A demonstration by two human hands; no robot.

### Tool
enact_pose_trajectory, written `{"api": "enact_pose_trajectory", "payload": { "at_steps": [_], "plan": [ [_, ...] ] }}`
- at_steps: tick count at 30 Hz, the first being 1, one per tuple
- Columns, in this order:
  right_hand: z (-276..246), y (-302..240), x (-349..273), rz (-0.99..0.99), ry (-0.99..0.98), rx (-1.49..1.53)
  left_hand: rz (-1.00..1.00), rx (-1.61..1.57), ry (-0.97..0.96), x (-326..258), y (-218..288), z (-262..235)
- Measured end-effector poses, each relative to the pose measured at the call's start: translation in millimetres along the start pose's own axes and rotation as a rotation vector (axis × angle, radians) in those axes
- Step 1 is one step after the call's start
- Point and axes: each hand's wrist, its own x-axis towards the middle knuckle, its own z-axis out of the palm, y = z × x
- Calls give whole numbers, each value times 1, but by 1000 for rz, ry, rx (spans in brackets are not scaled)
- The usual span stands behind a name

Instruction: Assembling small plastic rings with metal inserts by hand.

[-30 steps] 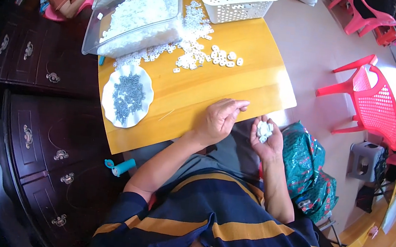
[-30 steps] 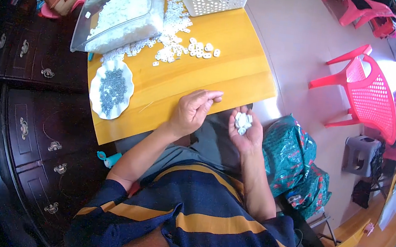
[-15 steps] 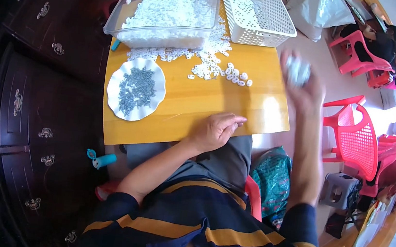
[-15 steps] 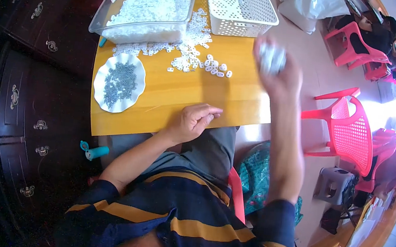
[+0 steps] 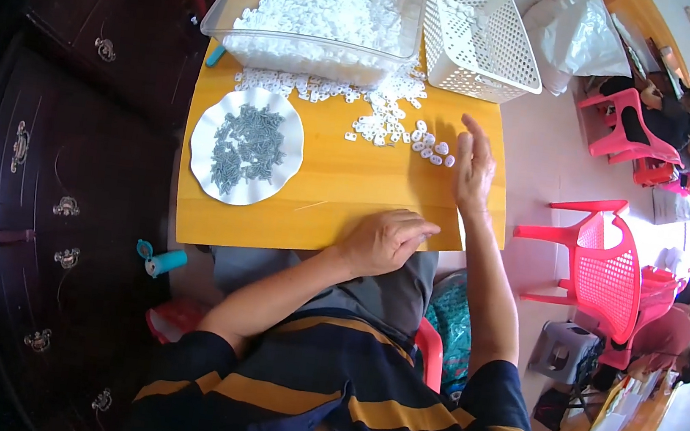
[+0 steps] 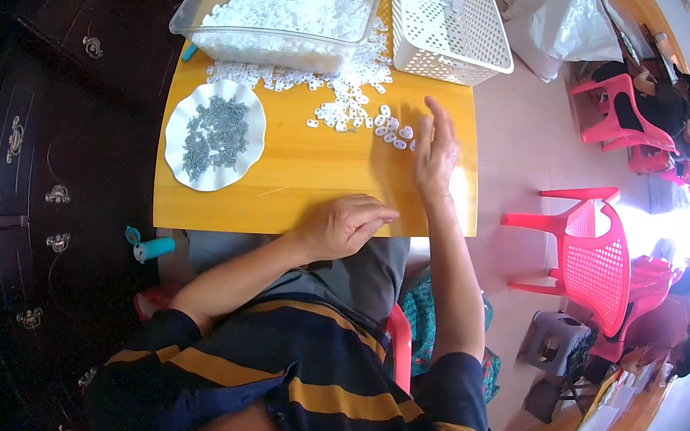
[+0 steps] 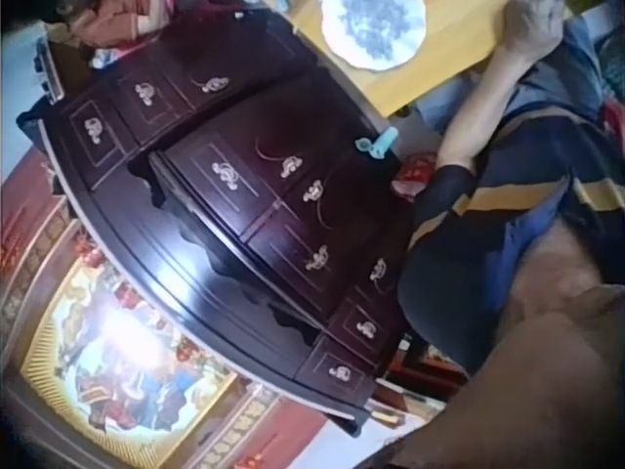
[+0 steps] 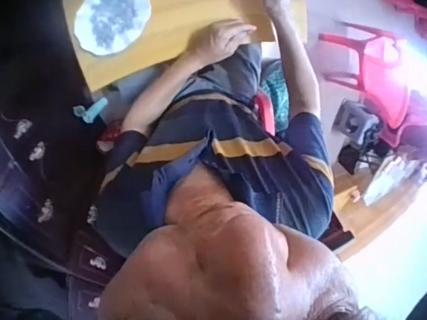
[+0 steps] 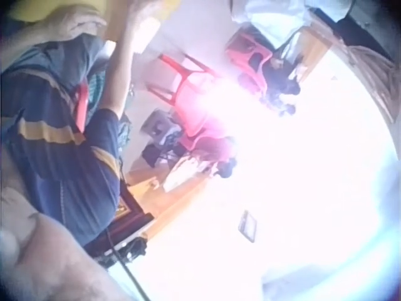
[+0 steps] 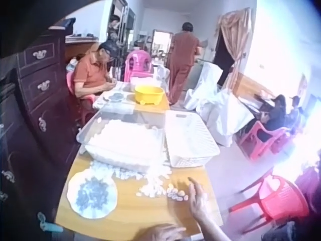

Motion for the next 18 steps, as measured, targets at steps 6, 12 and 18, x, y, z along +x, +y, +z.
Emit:
{"api": "enact_pose_trajectory", "payload": {
  "at_steps": [6, 12, 18],
  "plan": [
    [34, 0, -10, 4, -11, 74, -1, -30, 11, 1, 0, 5],
    [55, -18, -8, -112, -74, 12, -39, -47, 54, -4, -3, 8],
    [71, 0, 11, -351, -136, -96, 21, 21, 38, -3, 0, 11]
  ]
}}
